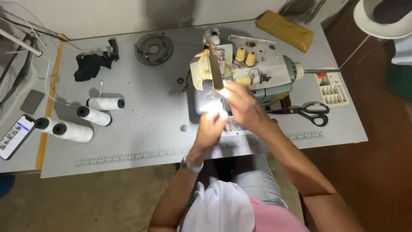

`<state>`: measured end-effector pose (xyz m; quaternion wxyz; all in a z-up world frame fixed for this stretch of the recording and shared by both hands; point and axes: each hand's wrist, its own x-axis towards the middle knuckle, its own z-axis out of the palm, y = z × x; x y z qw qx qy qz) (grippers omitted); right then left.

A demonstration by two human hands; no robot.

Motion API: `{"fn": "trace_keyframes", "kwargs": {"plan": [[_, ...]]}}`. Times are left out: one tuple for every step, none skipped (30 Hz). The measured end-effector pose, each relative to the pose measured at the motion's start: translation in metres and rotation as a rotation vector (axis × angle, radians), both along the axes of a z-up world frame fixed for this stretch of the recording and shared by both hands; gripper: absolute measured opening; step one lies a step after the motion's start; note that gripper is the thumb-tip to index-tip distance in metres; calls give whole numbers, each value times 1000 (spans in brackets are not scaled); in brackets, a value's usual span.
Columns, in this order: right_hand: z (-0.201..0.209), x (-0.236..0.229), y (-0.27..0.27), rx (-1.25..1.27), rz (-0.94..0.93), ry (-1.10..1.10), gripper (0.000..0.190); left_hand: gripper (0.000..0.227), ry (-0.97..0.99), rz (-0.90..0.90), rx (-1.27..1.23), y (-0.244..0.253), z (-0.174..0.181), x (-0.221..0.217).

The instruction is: Threading an industrial overlock sewing machine using tweezers and managing thread spools.

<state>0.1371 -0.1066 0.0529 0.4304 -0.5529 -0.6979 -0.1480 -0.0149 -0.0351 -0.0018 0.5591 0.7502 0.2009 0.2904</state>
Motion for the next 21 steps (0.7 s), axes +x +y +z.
{"fn": "trace_keyframes", "kwargs": {"plan": [[1, -3, 0, 6, -3, -3, 24, 28, -3, -3, 6, -15, 1, -22], [2, -5, 1, 19, 39, -57, 28, 25, 53, -215, -223, -30, 3, -44], [3, -9, 1, 32, 81, -107, 31, 21, 114, -429, -451, -44, 4, -67], [6, -10, -4, 38, 76, -107, 31, 21, 116, -432, -445, -48, -2, -87], [9, -11, -9, -103, 108, -178, 31, 22, 197, -552, -544, -52, -7, -107], [12, -12, -15, -245, 138, -247, 33, 24, 280, -670, -642, -55, -13, -127], [1, -13, -18, -236, 126, -247, 33, 24, 286, -679, -631, -56, -23, -144], [-11, -13, -21, -268, 163, -282, 29, 19, 374, -624, -657, -56, -33, -160], [-22, -14, -25, -302, 198, -316, 25, 16, 462, -569, -681, -57, -43, -177], [-29, -18, -26, -296, 185, -317, 25, 16, 467, -579, -670, -52, -36, -184], [-36, -22, -30, -213, 236, -316, 15, 17, 590, -485, -663, -50, -30, -190], [-42, -27, -34, -129, 287, -316, 15, 18, 710, -387, -652, -48, -24, -197], [-55, -39, -44, -122, 275, -325, 15, 18, 707, -395, -637, -43, -30, -200], [-68, -51, -53, -85, 277, -191, 23, 16, 878, -282, -195, -37, -36, -203], [-80, -59, -60, -42, 280, -64, 32, 17, 1008, -146, 257, -28, -41, -201], [-66, -72, -72, -29, 269, -81, 32, 17, 993, -146, 277, -27, -32, -186], [-54, -87, -85, -130, 344, 168, 29, 11, 641, -19, 477, -27, -22, -173], [-43, -103, -98, -231, 418, 418, 27, 9, 277, 102, 659, -27, -13, -160], [-31, -107, -109, -222, 411, 409, 27, 9, 267, 97, 668, -26, 4, -144], [-20, -110, -119, -558, 550, 746, 30, 7, 42, 34, 780, -26, 21, -128], [-10, -117, -132, -907, 682, 1089, 43, 21, -179, -34, 877, -29, 36, -115]]}}
